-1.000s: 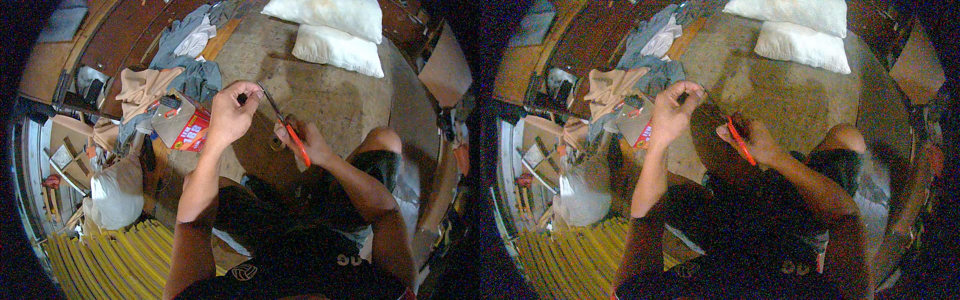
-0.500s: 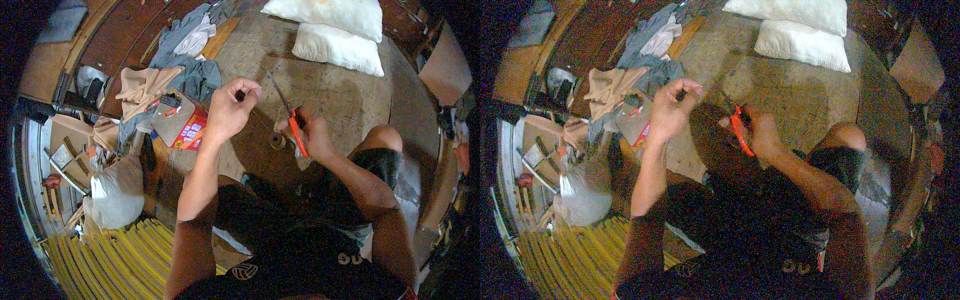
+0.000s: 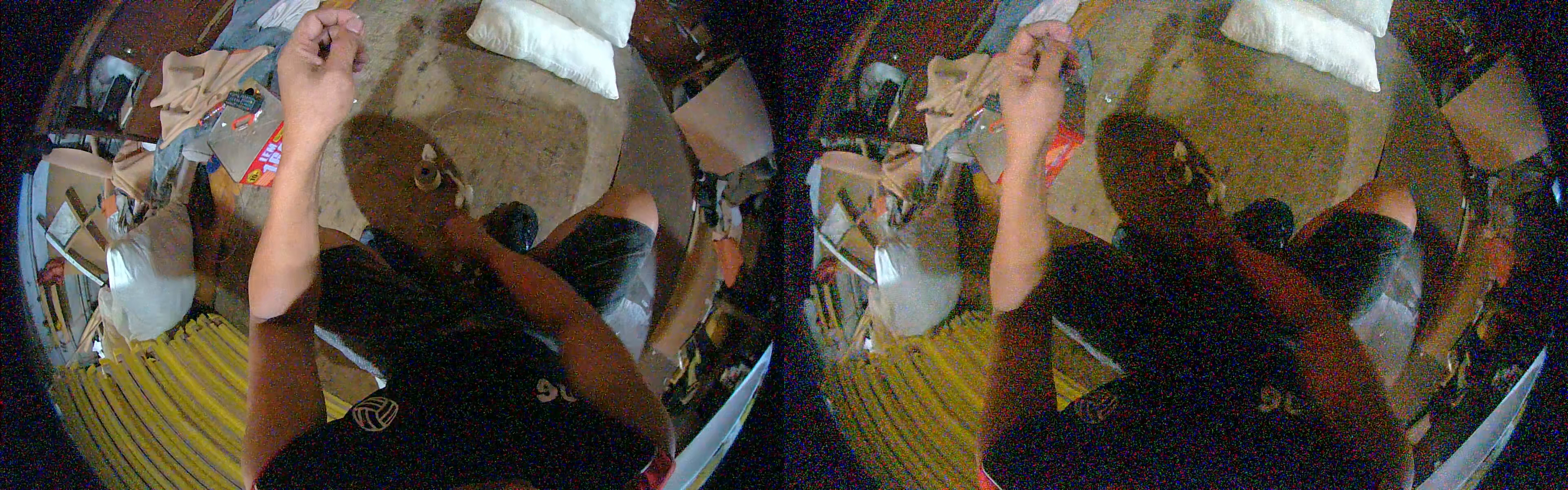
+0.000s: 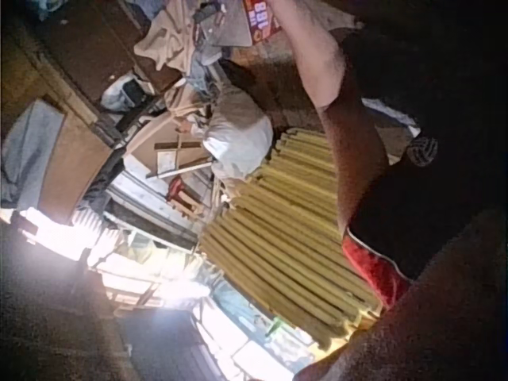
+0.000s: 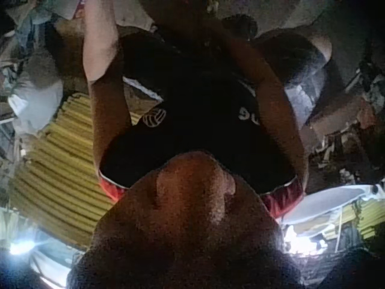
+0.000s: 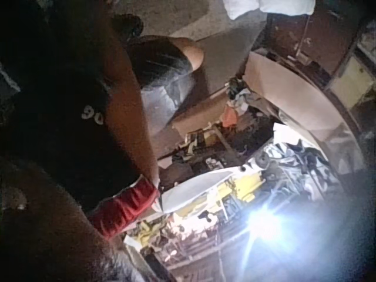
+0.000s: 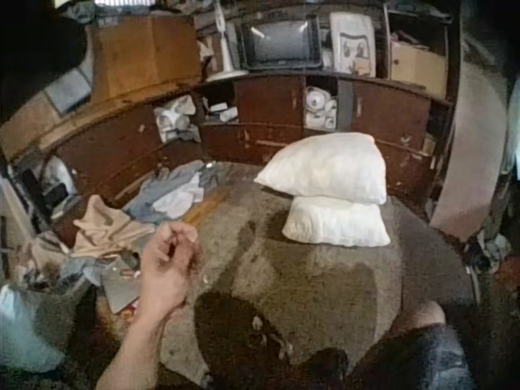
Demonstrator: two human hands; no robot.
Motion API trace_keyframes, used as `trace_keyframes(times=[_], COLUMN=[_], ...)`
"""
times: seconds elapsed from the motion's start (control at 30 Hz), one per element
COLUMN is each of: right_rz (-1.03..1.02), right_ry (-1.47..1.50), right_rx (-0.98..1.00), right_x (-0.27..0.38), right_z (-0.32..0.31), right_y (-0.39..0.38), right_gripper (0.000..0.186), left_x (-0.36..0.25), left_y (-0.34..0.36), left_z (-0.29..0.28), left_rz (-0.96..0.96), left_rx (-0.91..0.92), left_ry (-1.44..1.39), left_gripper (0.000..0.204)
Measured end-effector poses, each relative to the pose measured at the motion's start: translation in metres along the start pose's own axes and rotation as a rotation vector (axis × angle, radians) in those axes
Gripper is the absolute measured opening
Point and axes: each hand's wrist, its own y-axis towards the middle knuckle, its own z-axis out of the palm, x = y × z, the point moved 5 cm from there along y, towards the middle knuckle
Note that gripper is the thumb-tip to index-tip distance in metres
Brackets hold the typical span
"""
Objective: The person sits on the floor and uses a needle and thread to sew the opening of a white pillow. They pull the thread through the fabric repeatedly to close the seam.
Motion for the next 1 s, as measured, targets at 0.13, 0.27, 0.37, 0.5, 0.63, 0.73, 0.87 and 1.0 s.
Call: trace_keyframes(times=[0.13,0.27,0.37,0.5,0.63,0.73,0.87,1.0], right_rz=[0.015,0.076,-0.190,-0.230,-0.383,-0.149,0.047,0.182], right_ry=[0.081,0.330,0.416,0.920,0.740,0.352,0.366,0.289], right_rx=[-0.238,-1.095,-1.332,-0.499,-0.624,-0.615,-0.681,-0.806], right_x=[0.029,0.110,0.139,0.132,0.069,0.005,-0.094,-0.165], right_z=[-0.018,-0.228,-0.339,-0.397,-0.438,-0.458,-0.458,-0.454], right_y=[-0.010,-0.076,-0.126,-0.172,-0.240,-0.275,-0.309,-0.338], right_gripper=[0.050,0.060,0.056,0.031,0.019,0.019,0.021,0.024], left_x=[0.004,-0.014,-0.055,-0.064,-0.008,0.056,0.103,0.140], left_y=[-0.005,-0.026,-0.042,-0.023,0.010,0.004,-0.024,-0.124], left_z=[-0.006,-0.017,0.024,-0.014,-0.137,-0.220,-0.291,-0.399], left_rz=[-0.019,-0.096,-0.202,-0.088,-0.199,-0.192,-0.199,-0.400], left_rx=[-0.016,-0.046,0.283,0.301,-0.101,-0.479,-0.613,-0.841], left_ry=[-0.170,-0.297,-0.894,-1.141,-1.128,-1.111,-0.931,-0.438], left_gripper=[0.010,0.013,0.011,0.014,0.014,0.014,0.016,0.017])
